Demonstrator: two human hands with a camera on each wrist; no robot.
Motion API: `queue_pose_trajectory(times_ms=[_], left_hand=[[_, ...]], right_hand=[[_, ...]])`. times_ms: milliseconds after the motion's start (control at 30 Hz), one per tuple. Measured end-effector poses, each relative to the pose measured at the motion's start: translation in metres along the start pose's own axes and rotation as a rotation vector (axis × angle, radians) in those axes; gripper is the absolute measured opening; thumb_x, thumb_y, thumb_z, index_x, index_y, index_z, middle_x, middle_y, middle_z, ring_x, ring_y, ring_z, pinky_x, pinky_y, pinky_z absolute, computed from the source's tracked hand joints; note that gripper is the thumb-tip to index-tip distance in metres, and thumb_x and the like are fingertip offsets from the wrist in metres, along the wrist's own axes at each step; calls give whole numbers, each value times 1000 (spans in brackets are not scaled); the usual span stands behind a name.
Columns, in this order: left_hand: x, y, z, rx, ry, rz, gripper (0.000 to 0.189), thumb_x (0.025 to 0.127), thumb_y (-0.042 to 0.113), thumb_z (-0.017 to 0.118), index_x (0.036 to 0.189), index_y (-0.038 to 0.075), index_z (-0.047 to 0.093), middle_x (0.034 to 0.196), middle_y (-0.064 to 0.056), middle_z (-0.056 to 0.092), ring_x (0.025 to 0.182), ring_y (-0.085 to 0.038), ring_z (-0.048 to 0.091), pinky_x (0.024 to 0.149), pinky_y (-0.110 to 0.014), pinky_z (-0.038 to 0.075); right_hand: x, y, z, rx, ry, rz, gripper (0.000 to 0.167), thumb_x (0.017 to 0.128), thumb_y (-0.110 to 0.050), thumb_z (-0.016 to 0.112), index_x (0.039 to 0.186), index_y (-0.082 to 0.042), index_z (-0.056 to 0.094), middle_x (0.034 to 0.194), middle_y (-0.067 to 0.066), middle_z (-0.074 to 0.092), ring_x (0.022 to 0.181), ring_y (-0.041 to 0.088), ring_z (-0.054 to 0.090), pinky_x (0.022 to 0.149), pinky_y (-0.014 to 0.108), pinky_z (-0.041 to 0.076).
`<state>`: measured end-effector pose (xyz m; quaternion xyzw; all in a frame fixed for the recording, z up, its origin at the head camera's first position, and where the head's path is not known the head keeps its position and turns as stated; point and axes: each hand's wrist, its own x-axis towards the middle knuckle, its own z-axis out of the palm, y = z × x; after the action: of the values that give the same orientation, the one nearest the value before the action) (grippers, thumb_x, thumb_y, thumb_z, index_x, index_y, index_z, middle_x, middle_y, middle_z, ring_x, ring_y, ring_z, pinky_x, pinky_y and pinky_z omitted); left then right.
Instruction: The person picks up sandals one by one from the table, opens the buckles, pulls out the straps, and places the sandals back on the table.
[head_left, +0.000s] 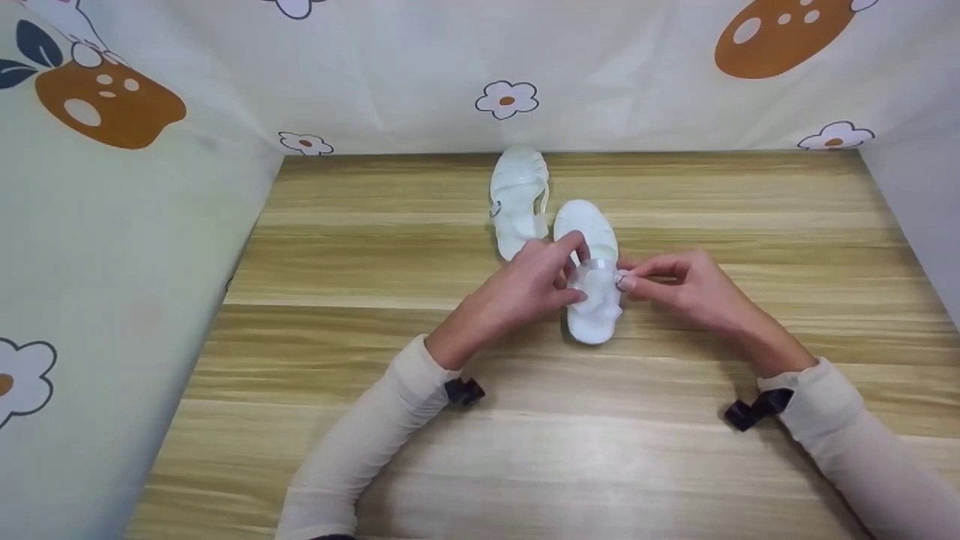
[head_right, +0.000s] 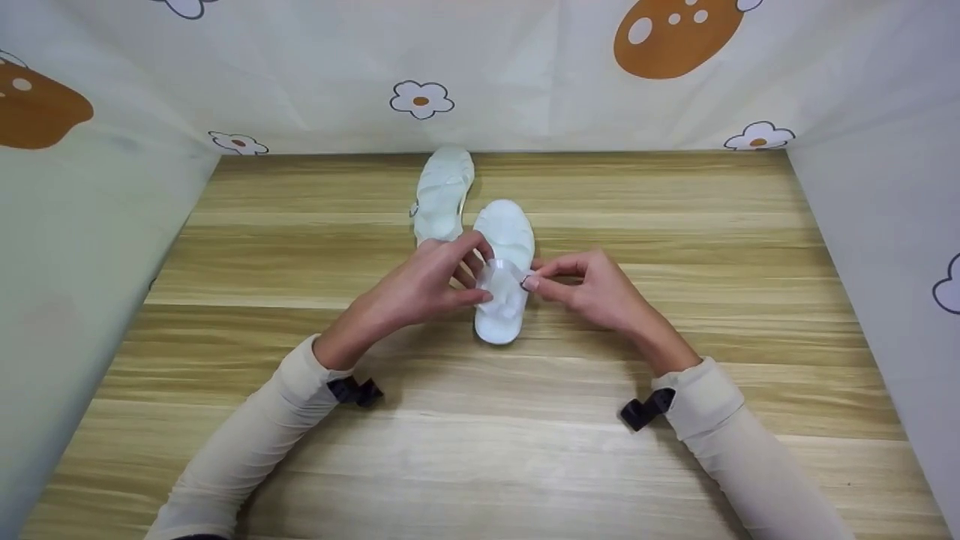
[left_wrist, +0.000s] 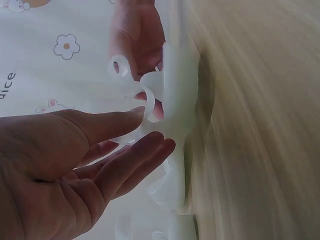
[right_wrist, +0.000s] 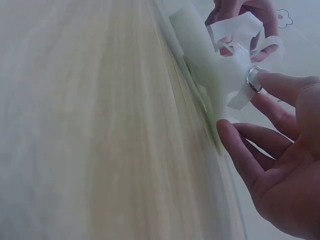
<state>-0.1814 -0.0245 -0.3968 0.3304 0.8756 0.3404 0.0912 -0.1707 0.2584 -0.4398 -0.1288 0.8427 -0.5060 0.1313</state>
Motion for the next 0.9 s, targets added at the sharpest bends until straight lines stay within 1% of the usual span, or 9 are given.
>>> queue_pose_trajectory(times_ms=[133, 300, 400, 500, 533, 600, 667, 767, 900], left_hand=[[-1, 0, 2, -2, -38, -1, 40, 95, 12, 85, 125, 7, 59, 100, -9, 77, 84, -16, 72, 75, -24, 58], [1, -2, 2, 39, -63, -33, 41, 96, 17, 84, 127, 7, 59, 101, -9, 76, 86, -17, 69, 76, -27, 58], [2, 1, 1, 126, -70, -15, 43, 98, 22, 83, 133, 9, 61, 117, -9, 73, 102, -18, 68, 91, -31, 59], [3, 5, -2, 217, -84, 57, 45, 100, 27, 80, 140, 14, 62, 138, -6, 66, 129, -20, 60, 114, -35, 50], [3, 6, -2, 225, -93, 82, 44, 102, 28, 78, 141, 15, 63, 143, -4, 65, 135, -20, 58, 118, -36, 48], [6, 8, 0, 222, -108, 122, 41, 104, 32, 74, 141, 17, 66, 144, 0, 67, 139, -19, 57, 120, -36, 46], [10, 8, 2, 211, -120, 137, 39, 105, 38, 72, 139, 18, 70, 138, 3, 71, 133, -16, 61, 116, -36, 50], [17, 6, 8, 197, -109, 125, 37, 105, 42, 72, 133, 18, 75, 130, 4, 76, 122, -14, 66, 107, -35, 55], [22, -1, 14, 165, -90, 111, 32, 103, 34, 77, 129, 16, 77, 123, 4, 79, 115, -13, 67, 104, -32, 56]], right_hand=[[-2, -2, 0, -54, -25, 3, 25, 99, -40, 81, 110, -18, 86, 136, 1, 77, 121, 5, 72, 94, 15, 56], [-1, -8, 3, -119, -23, 7, 28, 98, -47, 80, 108, -22, 86, 132, -3, 78, 114, 15, 76, 89, 18, 59], [-1, -10, 3, -142, -13, 10, 28, 98, -47, 80, 105, -20, 85, 131, -1, 79, 112, 19, 76, 87, 18, 59], [1, -8, 4, -148, -7, -4, 26, 99, -44, 80, 101, -19, 84, 125, 1, 80, 109, 19, 75, 85, 17, 58], [2, -7, 4, -148, -10, -16, 25, 99, -43, 80, 101, -19, 84, 123, 1, 80, 107, 18, 75, 85, 17, 57], [3, -3, 3, -133, -31, -44, 23, 100, -40, 79, 101, -18, 82, 119, 1, 80, 106, 16, 74, 86, 17, 57], [4, 3, 1, -89, -77, -70, 20, 102, -35, 78, 103, -15, 80, 115, 4, 79, 105, 15, 73, 87, 19, 58], [5, 12, -4, -4, -156, -76, 18, 105, -27, 74, 109, -10, 77, 115, 9, 78, 104, 16, 74, 89, 23, 60], [6, 19, -10, 108, -224, -42, 22, 107, -22, 70, 117, -2, 74, 115, 15, 77, 100, 19, 77, 89, 30, 64]])
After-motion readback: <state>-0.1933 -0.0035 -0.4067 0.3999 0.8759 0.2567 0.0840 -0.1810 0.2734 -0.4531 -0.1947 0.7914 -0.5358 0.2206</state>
